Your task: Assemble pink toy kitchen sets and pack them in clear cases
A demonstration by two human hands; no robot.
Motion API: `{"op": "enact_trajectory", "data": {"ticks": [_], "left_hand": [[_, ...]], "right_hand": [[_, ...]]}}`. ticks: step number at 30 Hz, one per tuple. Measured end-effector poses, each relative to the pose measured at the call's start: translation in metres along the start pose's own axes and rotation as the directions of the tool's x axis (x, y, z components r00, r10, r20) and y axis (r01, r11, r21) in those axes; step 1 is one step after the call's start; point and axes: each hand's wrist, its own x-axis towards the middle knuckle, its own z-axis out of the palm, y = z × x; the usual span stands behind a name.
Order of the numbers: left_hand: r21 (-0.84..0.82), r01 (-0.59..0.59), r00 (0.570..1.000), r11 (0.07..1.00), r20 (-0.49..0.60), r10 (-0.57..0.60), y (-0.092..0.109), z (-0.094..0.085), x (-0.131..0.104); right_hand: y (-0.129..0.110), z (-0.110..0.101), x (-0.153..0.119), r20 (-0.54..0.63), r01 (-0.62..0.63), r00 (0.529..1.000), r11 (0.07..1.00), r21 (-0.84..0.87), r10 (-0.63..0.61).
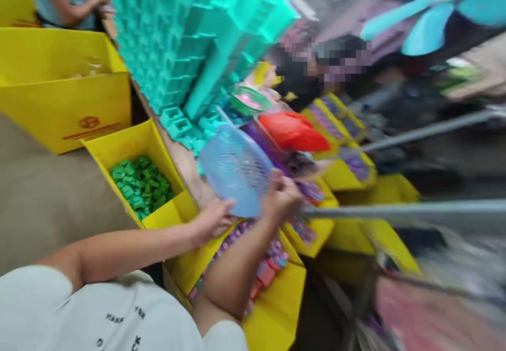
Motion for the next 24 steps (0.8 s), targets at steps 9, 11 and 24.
{"op": "enact_trajectory", "data": {"ticks": [9,11,24], "left_hand": [[-0.398,0.049,0.986,0.916,-0.126,-0.108,0.014,-0.119,0.002],[-0.349,0.051,0.977,0.936,-0.177,-0.119,0.016,-0.111,0.004],[-0.349,0.146,0.975,0.926,-0.106,-0.193,-0.008,-0.143,-0.008]], "right_hand": [[-0.104,0.044,-0.127,0.311,0.235,0.912,0.962,0.138,-0.268],[-0.097,0.041,-0.123,0.319,0.206,0.916,0.967,0.151,-0.245],[-0.060,0.042,-0.146,0.218,0.357,0.862,0.854,0.378,-0.457]]}}
